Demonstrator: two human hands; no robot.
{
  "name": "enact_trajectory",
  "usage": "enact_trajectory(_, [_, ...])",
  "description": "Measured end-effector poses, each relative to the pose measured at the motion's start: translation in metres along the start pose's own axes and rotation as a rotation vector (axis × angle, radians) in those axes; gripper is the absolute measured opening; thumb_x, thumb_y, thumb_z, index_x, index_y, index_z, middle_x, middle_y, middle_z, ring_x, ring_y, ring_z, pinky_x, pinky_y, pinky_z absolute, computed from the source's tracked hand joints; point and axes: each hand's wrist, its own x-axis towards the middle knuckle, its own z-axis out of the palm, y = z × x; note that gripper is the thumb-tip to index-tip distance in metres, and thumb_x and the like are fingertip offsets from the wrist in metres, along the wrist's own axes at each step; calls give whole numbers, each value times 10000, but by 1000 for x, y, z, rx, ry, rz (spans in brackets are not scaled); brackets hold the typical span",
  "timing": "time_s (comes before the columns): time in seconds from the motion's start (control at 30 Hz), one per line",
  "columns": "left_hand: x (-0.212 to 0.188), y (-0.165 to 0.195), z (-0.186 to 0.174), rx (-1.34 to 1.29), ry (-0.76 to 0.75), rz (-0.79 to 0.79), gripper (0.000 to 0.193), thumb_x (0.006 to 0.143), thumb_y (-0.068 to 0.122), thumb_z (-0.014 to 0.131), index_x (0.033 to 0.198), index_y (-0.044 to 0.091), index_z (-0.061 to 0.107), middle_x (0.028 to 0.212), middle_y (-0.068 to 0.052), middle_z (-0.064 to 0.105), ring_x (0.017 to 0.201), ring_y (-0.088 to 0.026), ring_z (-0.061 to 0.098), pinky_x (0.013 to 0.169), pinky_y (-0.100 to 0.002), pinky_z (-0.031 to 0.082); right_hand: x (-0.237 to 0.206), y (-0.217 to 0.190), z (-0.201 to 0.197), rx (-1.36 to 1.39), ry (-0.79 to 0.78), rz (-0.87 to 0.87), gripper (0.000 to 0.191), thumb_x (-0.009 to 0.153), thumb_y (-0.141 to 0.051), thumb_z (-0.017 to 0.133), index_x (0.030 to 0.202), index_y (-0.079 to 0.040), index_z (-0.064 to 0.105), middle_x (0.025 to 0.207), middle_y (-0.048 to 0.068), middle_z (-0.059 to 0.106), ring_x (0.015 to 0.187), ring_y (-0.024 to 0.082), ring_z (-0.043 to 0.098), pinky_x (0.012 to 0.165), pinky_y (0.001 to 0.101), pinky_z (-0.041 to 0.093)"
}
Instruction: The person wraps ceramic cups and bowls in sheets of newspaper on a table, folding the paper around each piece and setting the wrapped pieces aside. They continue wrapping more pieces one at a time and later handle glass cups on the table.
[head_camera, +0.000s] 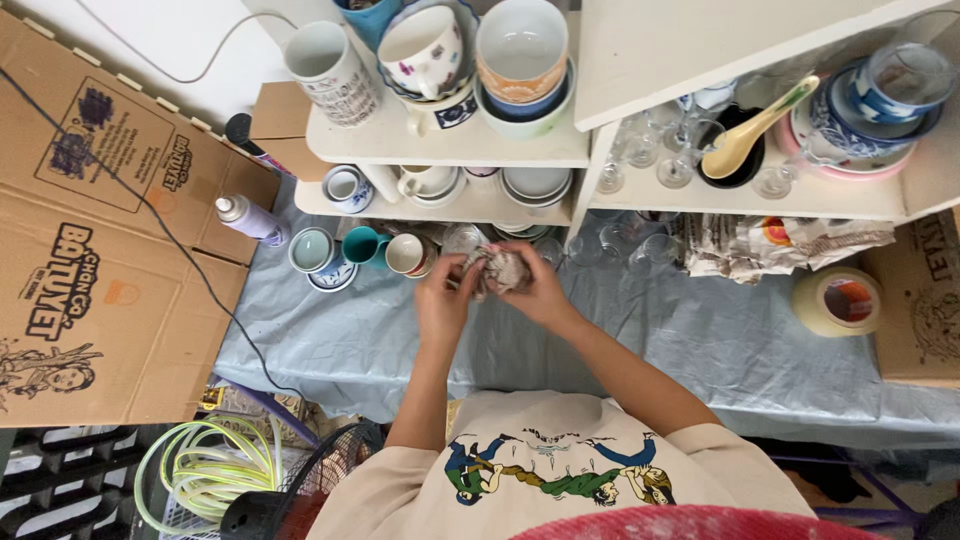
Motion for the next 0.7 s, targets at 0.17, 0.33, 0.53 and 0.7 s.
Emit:
enact_trajectory(0.17, [-27, 0, 60, -437, -364, -189, 96, 999, 118, 722, 969, 36, 684, 697, 63, 572, 629, -13, 470, 551, -215, 376, -53, -50, -81, 209, 90, 440, 329, 991, -157, 674, 1301, -47, 683, 1234, 60, 718, 1100, 127, 664, 944, 296, 554])
enact_trajectory(0.33, [-42, -5, 112, -606, -768, -363, 98, 988, 133, 717, 1007, 56, 659, 805, 75, 618, 696, -8, 494, 590, -207, 370, -105, -86, -145, 270, 195, 536, 353, 1043, -258, 568, 1199, 19, 721, 1182, 85, 760, 1085, 165, 718, 966, 314, 571])
enact_trajectory(0.53, [-57, 13, 161, -454, -1171, -109, 336, 894, 150, 796, 1173, 17, 664, 849, 32, 558, 779, -56, 519, 644, -223, 467, -157, -89, -199, 576, 453, 605, 395, 1073, -301, 512, 1128, 41, 703, 1034, 146, 761, 926, 220, 741, 864, 366, 592])
enact_trajectory(0.7, [-83, 7, 206, -387, -1168, -518, 364, 942, 234, 670, 1255, 51, 640, 1077, 23, 717, 900, -99, 703, 703, -286, 614, -191, -58, -226, 521, 606, 600, 463, 1086, -377, 431, 1131, -4, 702, 948, 106, 748, 830, 184, 720, 765, 336, 576])
